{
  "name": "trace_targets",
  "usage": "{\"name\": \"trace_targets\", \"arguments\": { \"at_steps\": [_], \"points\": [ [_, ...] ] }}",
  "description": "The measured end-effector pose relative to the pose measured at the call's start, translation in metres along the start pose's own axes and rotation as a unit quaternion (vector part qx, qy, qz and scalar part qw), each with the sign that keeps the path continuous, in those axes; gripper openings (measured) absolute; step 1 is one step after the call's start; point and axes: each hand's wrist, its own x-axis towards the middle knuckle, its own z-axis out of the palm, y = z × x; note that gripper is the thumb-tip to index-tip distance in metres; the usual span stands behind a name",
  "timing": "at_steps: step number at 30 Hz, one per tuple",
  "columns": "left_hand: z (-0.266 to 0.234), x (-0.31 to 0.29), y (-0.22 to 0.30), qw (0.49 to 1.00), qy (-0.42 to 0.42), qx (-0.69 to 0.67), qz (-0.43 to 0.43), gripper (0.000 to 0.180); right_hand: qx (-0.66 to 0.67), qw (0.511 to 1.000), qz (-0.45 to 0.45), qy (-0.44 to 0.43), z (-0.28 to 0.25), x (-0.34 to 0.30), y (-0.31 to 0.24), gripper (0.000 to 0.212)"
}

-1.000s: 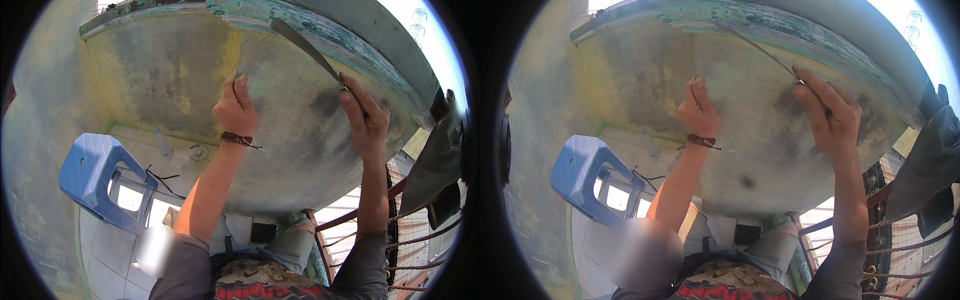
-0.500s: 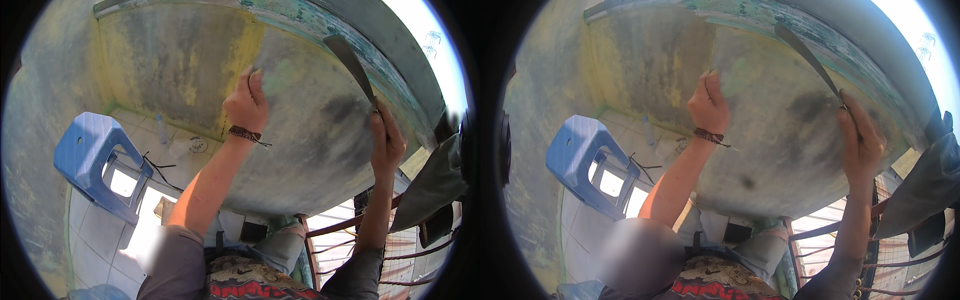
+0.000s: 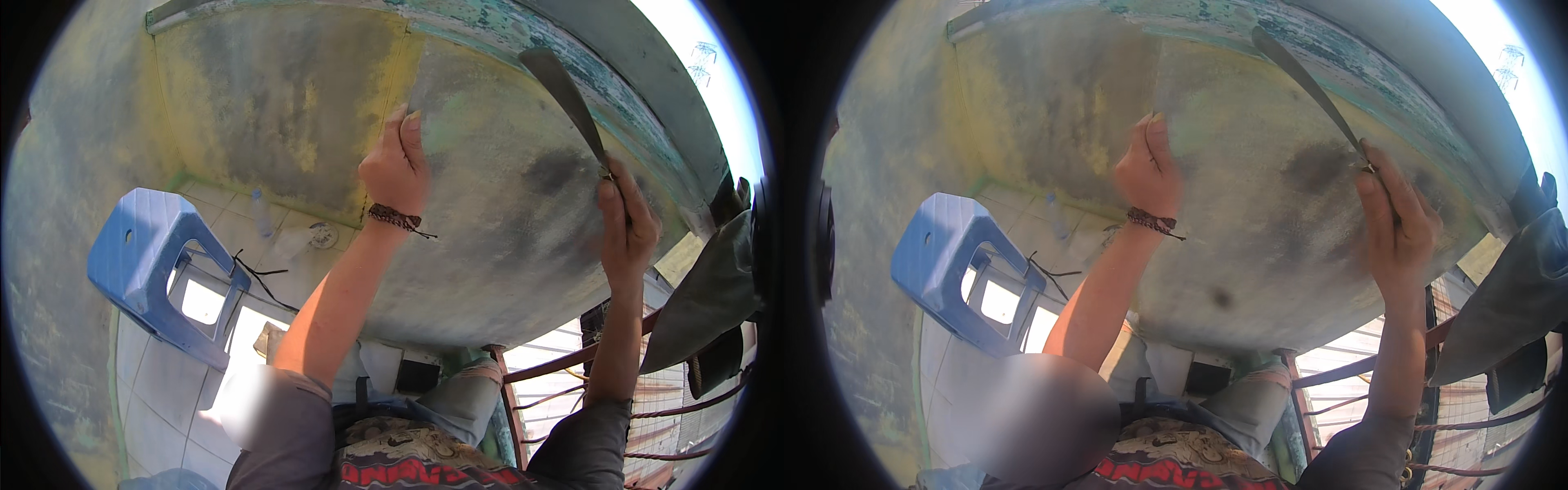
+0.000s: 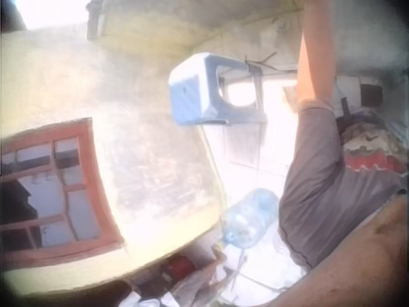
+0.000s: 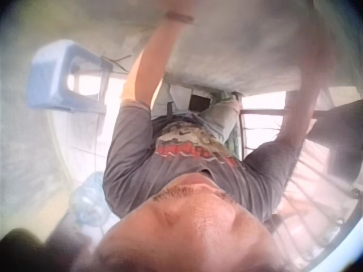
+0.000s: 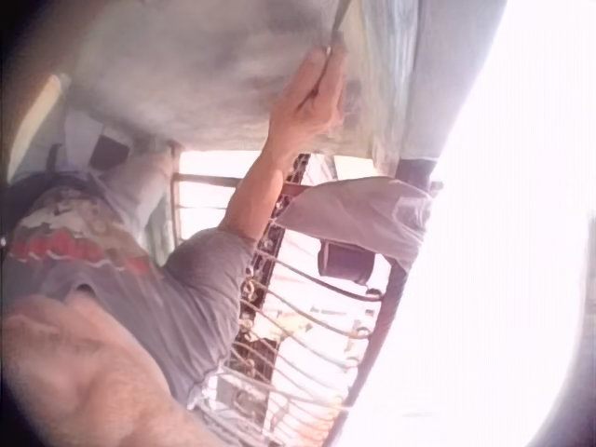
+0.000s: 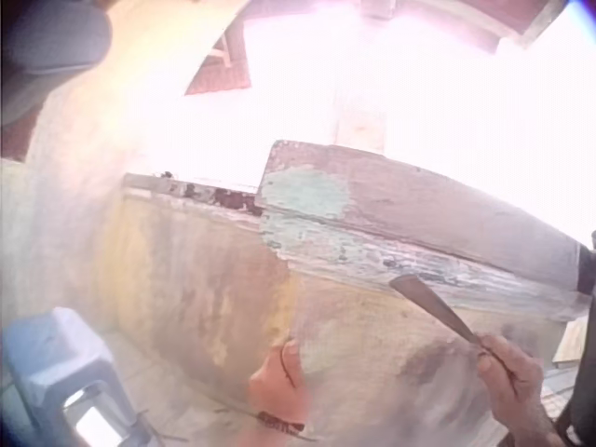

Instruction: The person scrapes old paint off a curved concrete wall and a metal railing using a metal scraper. They work on the railing first, then move to the wall, removing layers of green and yellow paint.

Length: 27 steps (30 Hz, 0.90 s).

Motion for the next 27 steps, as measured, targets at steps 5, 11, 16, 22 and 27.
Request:
{"name": "trace_targets", "arguments": {
  "at_steps": [5,11,16,22,27],
  "points": [
    [0.002,-0.002,-0.001,1.000,-0.008,-0.028,-0.004,0.032,0.005,1.000,0.014,-0.016,0.009,0.003,-0.009,0.028],
    [0.007,0.000,-0.003,0.999,0.034,-0.030,0.023,0.031,-0.044,0.999,-0.013,0.001,-0.004,0.001,0.001,0.028],
    [-0.001,0.000,-0.006,0.999,-0.017,-0.028,-0.006,0.030,-0.024,0.999,-0.017,-0.038,0.014,0.005,-0.015,0.027],
    [0.007,-0.003,-0.006,0.999,0.029,-0.040,0.021,0.029,-0.113,0.992,-0.054,-0.016,-0.013,-0.015,0.018,0.027],
    [0.007,-0.004,-0.005,0.999,0.015,-0.041,0.011,0.029,-0.103,0.989,-0.106,0.016,0.013,-0.013,0.027,0.027]
  ]
}}
